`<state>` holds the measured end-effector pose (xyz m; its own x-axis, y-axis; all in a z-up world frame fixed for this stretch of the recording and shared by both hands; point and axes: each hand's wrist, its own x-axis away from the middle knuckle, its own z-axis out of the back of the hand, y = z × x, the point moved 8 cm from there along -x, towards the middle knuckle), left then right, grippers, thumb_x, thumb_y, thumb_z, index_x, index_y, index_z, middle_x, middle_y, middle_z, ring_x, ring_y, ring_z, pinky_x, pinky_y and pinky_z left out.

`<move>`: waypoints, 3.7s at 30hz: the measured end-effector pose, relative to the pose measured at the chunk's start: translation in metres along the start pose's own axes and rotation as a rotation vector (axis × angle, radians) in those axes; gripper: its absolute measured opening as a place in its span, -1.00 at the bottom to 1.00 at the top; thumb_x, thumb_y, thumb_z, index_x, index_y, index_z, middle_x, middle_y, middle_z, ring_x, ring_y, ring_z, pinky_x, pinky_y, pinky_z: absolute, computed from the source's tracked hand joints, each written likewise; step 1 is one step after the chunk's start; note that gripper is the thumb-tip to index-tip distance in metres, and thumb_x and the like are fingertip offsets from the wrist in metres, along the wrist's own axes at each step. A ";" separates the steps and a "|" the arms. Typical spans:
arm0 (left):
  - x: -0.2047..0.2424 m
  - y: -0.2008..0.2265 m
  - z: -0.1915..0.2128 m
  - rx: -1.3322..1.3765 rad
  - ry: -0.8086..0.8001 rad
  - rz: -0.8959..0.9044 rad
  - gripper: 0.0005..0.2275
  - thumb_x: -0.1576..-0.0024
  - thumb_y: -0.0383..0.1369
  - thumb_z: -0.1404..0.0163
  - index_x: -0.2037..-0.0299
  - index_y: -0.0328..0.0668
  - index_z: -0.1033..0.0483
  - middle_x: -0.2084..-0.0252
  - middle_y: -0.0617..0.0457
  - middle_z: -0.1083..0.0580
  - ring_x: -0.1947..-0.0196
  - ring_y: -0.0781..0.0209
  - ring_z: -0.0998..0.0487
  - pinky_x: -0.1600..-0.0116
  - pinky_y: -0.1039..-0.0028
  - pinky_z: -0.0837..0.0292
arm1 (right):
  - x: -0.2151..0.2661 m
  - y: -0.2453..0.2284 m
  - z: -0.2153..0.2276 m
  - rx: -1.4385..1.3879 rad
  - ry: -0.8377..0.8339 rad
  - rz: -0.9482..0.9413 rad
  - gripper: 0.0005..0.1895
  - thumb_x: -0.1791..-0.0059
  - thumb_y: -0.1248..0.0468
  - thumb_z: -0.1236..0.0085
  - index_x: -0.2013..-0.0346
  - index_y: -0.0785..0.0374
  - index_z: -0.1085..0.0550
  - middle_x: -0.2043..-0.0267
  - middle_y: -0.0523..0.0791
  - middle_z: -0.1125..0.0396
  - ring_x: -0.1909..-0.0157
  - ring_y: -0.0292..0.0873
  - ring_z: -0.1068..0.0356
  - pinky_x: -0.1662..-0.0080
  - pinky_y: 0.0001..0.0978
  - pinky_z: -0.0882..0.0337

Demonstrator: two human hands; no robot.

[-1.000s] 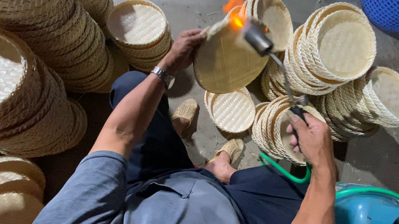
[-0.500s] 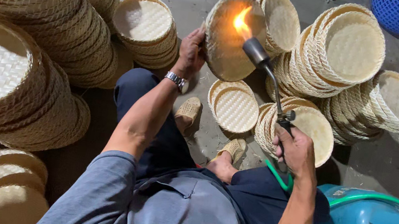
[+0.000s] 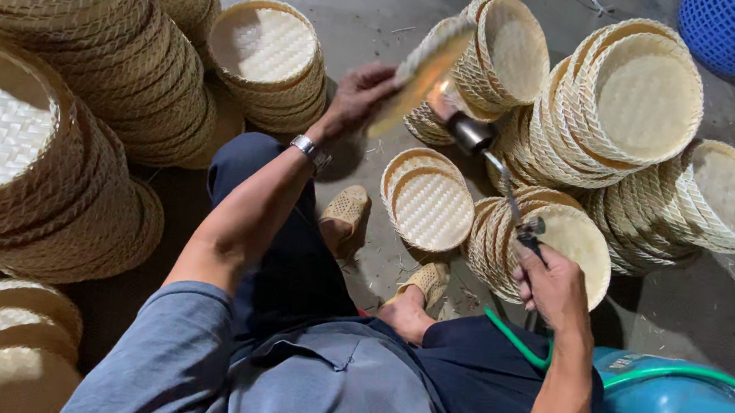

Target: The person sits on the floor surrounded by stacks of woven baskets and uses a handheld blowtorch to apply heat to the interior surface of each basket. They pick up a basket from a pile, rotate it while directing the flame at the inside, and then place it back into a stack.

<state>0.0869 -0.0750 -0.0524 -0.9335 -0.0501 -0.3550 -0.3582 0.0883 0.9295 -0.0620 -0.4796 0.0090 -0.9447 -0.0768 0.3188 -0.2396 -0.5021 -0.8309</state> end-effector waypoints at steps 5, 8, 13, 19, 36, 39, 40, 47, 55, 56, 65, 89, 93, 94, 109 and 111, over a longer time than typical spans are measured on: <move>0.031 0.031 -0.032 -0.780 -0.152 -0.311 -0.92 -0.24 -0.34 -0.13 0.12 -0.04 -0.66 0.19 0.07 -0.45 0.14 0.20 -0.44 0.01 0.32 -0.41 | 0.010 -0.007 0.011 -0.107 0.070 0.017 -0.64 -0.10 0.07 -0.11 0.39 0.31 -0.48 0.56 -0.20 -0.28 0.62 -0.40 -0.20 0.58 -0.52 -0.18; 0.050 0.038 -0.053 -1.189 -0.279 -0.406 -0.89 -0.26 -0.35 -0.10 0.12 0.16 -0.69 0.24 0.13 -0.45 0.14 0.19 -0.39 -0.08 0.33 -0.33 | 0.014 -0.010 0.013 0.001 0.070 0.008 -0.63 -0.10 0.08 -0.10 0.41 0.33 -0.50 0.58 -0.18 -0.29 0.62 -0.39 -0.21 0.58 -0.51 -0.20; 0.081 0.048 -0.083 -1.531 -0.489 -0.728 -0.87 -0.13 -0.33 -0.05 0.18 0.16 -0.63 0.16 0.17 -0.46 0.13 0.23 -0.37 -0.09 0.38 -0.30 | 0.004 -0.032 0.010 0.005 0.140 -0.030 -0.70 -0.06 0.08 -0.09 0.34 0.28 -0.51 0.55 -0.22 -0.30 0.62 -0.38 -0.22 0.59 -0.49 -0.19; 0.098 0.067 -0.100 -1.363 -0.611 -0.863 -0.87 -0.16 -0.25 -0.01 0.21 -0.04 -0.54 0.19 0.19 -0.41 0.07 0.24 -0.37 -0.09 0.39 -0.27 | -0.011 -0.067 -0.018 0.116 0.062 0.067 -0.65 -0.07 0.05 -0.13 0.35 0.30 -0.54 0.56 -0.21 -0.34 0.60 -0.38 -0.25 0.57 -0.49 -0.25; -0.024 0.014 0.076 -1.349 -0.105 -0.391 -0.88 -0.13 -0.35 -0.02 0.37 0.11 -0.64 0.28 0.09 -0.38 0.11 0.11 -0.36 -0.02 0.25 -0.21 | 0.010 -0.013 0.040 0.030 0.302 0.094 -0.64 -0.20 0.13 -0.11 0.27 0.41 -0.48 0.50 -0.07 -0.32 0.55 -0.30 -0.28 0.49 -0.43 -0.31; -0.021 -0.025 0.122 -1.341 -0.020 -0.209 -0.89 -0.15 -0.35 -0.04 0.38 0.09 -0.63 0.23 0.10 -0.39 0.05 0.11 -0.36 -0.06 0.26 -0.20 | 0.010 -0.004 0.035 0.074 0.316 0.119 -0.67 -0.20 0.16 -0.11 0.26 0.42 -0.51 0.49 -0.06 -0.34 0.53 -0.30 -0.29 0.47 -0.41 -0.33; -0.020 -0.040 0.136 -1.387 0.008 -0.182 -0.91 -0.10 -0.36 -0.05 0.38 0.09 -0.62 0.22 0.09 -0.40 0.06 0.10 -0.36 -0.05 0.25 -0.20 | 0.008 0.000 0.035 0.081 0.318 0.132 -0.68 -0.19 0.17 -0.11 0.25 0.42 -0.51 0.48 -0.07 -0.36 0.52 -0.31 -0.30 0.48 -0.41 -0.33; 0.001 -0.116 0.205 -1.553 0.084 0.110 -0.85 0.10 -0.41 -0.08 0.34 0.08 -0.61 0.17 0.10 -0.42 0.01 0.08 -0.36 -0.07 0.23 -0.23 | -0.013 0.054 0.046 0.041 0.274 0.129 -0.68 -0.21 0.18 -0.08 0.26 0.42 -0.49 0.56 -0.05 -0.35 0.56 -0.26 -0.28 0.49 -0.37 -0.33; 0.027 -0.160 0.226 -1.556 0.121 0.244 -0.89 0.02 -0.37 -0.13 0.31 0.08 -0.60 0.16 0.11 -0.43 0.00 0.07 -0.38 -0.06 0.20 -0.25 | -0.042 0.103 0.056 0.052 0.224 0.058 -0.74 -0.17 0.16 -0.03 0.15 0.32 -0.51 0.48 -0.08 -0.39 0.61 -0.27 -0.28 0.52 -0.37 -0.36; 0.032 -0.165 0.224 -1.574 0.114 0.244 -0.90 0.02 -0.35 -0.14 0.31 0.08 -0.59 0.16 0.09 -0.43 0.01 0.06 -0.38 -0.05 0.20 -0.26 | -0.044 0.105 0.056 0.078 0.237 0.045 -0.73 -0.19 0.17 -0.05 0.18 0.35 -0.51 0.51 -0.04 -0.38 0.61 -0.24 -0.28 0.51 -0.35 -0.35; 0.067 -0.223 0.227 -1.495 -0.033 0.355 -0.89 -0.16 -0.39 -0.06 0.14 0.06 -0.56 0.11 0.01 -0.46 0.02 0.06 -0.42 -0.10 0.20 -0.26 | -0.040 0.066 0.039 0.027 0.242 0.104 -0.78 -0.19 0.25 -0.06 0.15 0.40 -0.51 0.46 -0.06 -0.38 0.54 -0.29 -0.30 0.51 -0.40 -0.33; -0.029 -0.248 0.076 -1.383 -0.776 0.092 -0.70 -0.05 -0.13 -0.15 0.26 -0.24 -0.59 0.20 -0.16 -0.58 0.13 -0.11 -0.60 0.00 0.19 -0.54 | -0.064 -0.001 0.006 -0.468 0.155 0.261 -0.78 -0.17 0.23 -0.17 0.19 0.36 -0.46 0.36 -0.15 -0.37 0.48 -0.34 -0.28 0.44 -0.52 -0.26; 0.006 -0.310 0.010 -1.239 -0.782 0.517 -0.55 -0.06 0.04 -0.19 0.13 -0.20 -0.56 0.16 -0.15 -0.57 0.09 -0.11 -0.58 0.00 0.14 -0.51 | -0.071 0.007 -0.003 -0.397 0.156 0.230 -0.76 -0.17 0.25 -0.14 0.28 0.38 -0.43 0.45 -0.14 -0.31 0.51 -0.34 -0.25 0.45 -0.50 -0.25; 0.014 -0.313 -0.012 -1.182 -0.717 0.394 -0.54 -0.03 0.03 -0.21 0.10 -0.21 -0.55 0.15 -0.18 -0.57 0.10 -0.15 -0.58 0.03 0.13 -0.51 | -0.072 0.007 -0.006 -0.372 0.147 0.234 -0.76 -0.17 0.26 -0.13 0.27 0.39 -0.45 0.47 -0.13 -0.29 0.52 -0.34 -0.24 0.45 -0.50 -0.24; 0.207 -0.358 -0.113 -0.751 -0.161 1.033 -0.61 -0.05 -0.14 -0.20 0.03 -0.18 -0.48 0.12 -0.21 -0.53 0.13 -0.21 -0.53 0.11 0.08 -0.50 | -0.072 0.020 -0.016 -0.316 0.142 0.139 -0.74 -0.07 0.13 -0.14 0.29 0.30 -0.50 0.55 -0.22 -0.35 0.55 -0.43 -0.28 0.50 -0.57 -0.30; 0.208 -0.359 -0.119 -0.732 -0.148 1.065 -0.64 -0.06 -0.17 -0.18 0.05 -0.19 -0.48 0.15 -0.19 -0.53 0.16 -0.17 -0.54 0.14 0.10 -0.51 | -0.074 0.019 -0.015 -0.305 0.138 0.141 -0.74 -0.07 0.13 -0.15 0.29 0.31 -0.51 0.55 -0.21 -0.35 0.55 -0.42 -0.28 0.50 -0.58 -0.31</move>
<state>0.0236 -0.2351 -0.4484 -0.7616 -0.1786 0.6230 0.6034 -0.5461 0.5811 -0.0001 -0.4704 -0.0378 -0.9896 -0.0001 0.1439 -0.1406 -0.2128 -0.9669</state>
